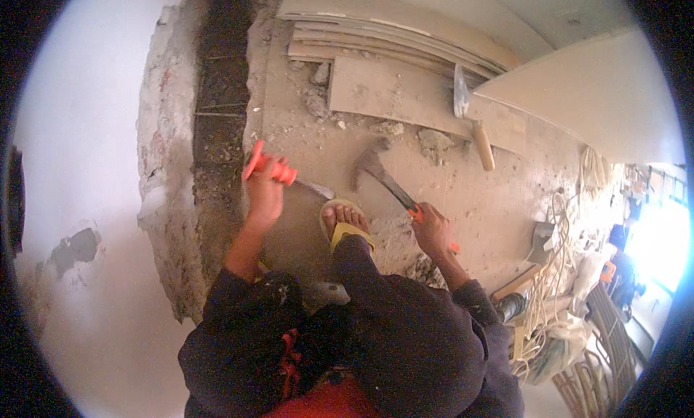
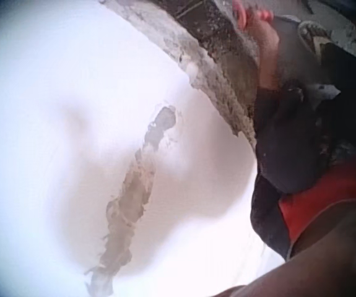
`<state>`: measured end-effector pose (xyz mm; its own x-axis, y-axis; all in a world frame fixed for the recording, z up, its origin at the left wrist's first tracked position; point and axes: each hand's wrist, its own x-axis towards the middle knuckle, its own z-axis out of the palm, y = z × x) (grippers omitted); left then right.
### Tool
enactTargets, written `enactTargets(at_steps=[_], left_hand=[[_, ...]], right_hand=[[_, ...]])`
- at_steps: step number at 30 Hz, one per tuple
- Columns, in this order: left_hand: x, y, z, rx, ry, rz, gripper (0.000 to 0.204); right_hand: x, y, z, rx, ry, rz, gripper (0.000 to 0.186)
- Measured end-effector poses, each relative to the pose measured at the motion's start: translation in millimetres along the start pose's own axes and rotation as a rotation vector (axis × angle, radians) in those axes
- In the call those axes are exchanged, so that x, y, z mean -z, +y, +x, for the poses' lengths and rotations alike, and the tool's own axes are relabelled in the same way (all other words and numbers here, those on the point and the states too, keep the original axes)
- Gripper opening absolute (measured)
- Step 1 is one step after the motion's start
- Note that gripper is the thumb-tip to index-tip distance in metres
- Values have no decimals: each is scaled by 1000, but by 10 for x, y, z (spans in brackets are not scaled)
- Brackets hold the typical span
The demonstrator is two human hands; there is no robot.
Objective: The person uses a hammer and a chisel to chip away at a section of a wall, creating a rectangular opening. They repeatedly strike the chisel to remove plaster and debris, gradually enlarging the hole.
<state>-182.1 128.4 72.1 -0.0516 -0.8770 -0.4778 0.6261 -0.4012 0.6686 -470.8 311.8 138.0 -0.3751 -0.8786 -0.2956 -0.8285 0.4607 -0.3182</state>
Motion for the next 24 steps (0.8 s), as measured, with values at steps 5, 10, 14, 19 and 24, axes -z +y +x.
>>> enactTargets(at_steps=[5, 10, 14, 19, 24], left_hand=[[-321, -552, 338, -134, -16, 619, 24], [-631, -516, 322, -375, -214, 1074, 30], [-692, -356, 177, -292, -193, 1304, 41], [-623, -272, -52, -375, -306, 1738, 41], [-27, -231, -366, -292, -445, 1541, 33]], right_hand=[[-152, 492, -120, -37, -16, 35, 24], [-208, 565, -86, 58, 20, 183, 20], [-37, 564, 53, 107, -37, 223, 16], [142, 11, 579, 255, -65, 280, 17], [63, -1608, 899, 507, -300, 281, 14]])
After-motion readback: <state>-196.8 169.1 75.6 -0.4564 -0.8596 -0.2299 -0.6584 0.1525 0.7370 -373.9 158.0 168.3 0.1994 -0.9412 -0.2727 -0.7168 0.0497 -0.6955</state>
